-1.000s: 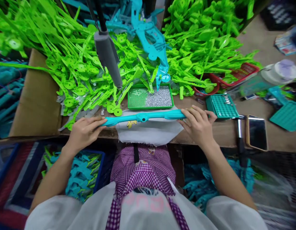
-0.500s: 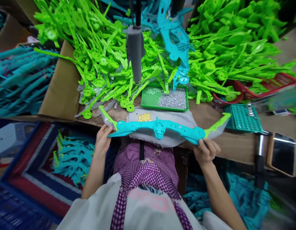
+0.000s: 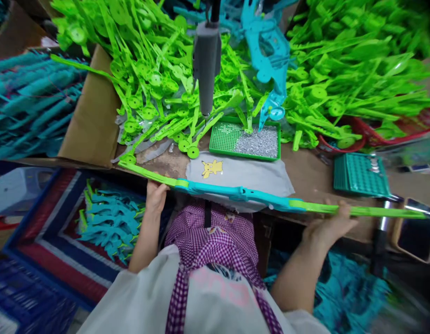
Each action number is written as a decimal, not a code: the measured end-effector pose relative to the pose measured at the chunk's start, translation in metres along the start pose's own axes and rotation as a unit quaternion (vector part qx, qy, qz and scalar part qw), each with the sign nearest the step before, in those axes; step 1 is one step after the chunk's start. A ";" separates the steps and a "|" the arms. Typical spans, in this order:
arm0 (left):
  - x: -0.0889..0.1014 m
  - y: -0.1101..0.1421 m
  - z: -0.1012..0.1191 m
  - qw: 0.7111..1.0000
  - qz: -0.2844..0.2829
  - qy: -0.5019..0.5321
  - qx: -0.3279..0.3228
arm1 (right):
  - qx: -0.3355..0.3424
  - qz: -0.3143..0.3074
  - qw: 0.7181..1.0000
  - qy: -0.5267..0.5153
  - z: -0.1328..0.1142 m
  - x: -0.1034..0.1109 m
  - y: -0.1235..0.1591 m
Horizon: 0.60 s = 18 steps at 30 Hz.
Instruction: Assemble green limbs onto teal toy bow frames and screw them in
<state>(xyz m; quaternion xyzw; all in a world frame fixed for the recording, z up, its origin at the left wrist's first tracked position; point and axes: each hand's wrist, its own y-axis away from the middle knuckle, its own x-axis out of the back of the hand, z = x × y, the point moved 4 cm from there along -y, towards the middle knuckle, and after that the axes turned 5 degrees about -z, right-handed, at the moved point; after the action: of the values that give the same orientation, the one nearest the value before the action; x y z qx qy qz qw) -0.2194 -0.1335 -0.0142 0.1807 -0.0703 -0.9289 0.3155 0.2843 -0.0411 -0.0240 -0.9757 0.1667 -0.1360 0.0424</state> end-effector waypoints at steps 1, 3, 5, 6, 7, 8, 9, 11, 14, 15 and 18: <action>-0.002 -0.001 0.001 1.000 -0.014 -0.002 -0.008 | -0.022 0.091 0.994 -0.049 0.000 0.004 -0.009; -0.005 -0.001 0.001 0.998 -0.052 -0.016 -0.020 | -0.017 0.185 0.975 -0.120 -0.004 0.005 -0.023; -0.007 0.000 0.004 0.995 -0.073 -0.046 -0.045 | 0.021 0.221 0.962 -0.159 -0.015 0.001 -0.032; -0.007 0.000 0.006 0.993 -0.074 -0.062 -0.064 | 0.042 0.247 0.953 -0.172 -0.020 0.000 -0.034; -0.007 0.000 0.008 0.991 -0.071 -0.074 -0.084 | 0.058 0.274 0.943 -0.181 -0.025 -0.002 -0.035; -0.008 -0.001 0.011 0.989 -0.067 -0.079 -0.101 | 0.069 0.299 0.933 -0.188 -0.029 -0.004 -0.035; -0.008 -0.002 0.013 0.988 -0.065 -0.077 -0.115 | 0.074 0.314 0.927 -0.193 -0.032 -0.008 -0.036; -0.009 -0.007 0.019 0.987 -0.069 -0.055 -0.133 | 0.069 0.321 0.923 -0.201 -0.035 -0.019 -0.039; -0.009 -0.019 0.030 0.985 -0.078 -0.025 -0.155 | 0.056 0.328 0.919 -0.209 -0.032 -0.035 -0.047; -0.009 -0.023 0.034 0.983 -0.080 -0.021 -0.166 | 0.055 0.333 0.917 -0.211 -0.031 -0.039 -0.049; -0.009 -0.033 0.046 0.974 -0.097 -0.029 -0.201 | 0.057 0.298 0.930 -0.208 -0.030 -0.050 -0.057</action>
<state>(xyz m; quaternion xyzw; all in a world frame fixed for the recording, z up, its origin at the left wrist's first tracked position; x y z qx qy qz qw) -0.2486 -0.1008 0.0231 0.0927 0.1270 -0.9551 0.2512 0.2481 0.0280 -0.0004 -0.8833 0.4295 0.0802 0.1702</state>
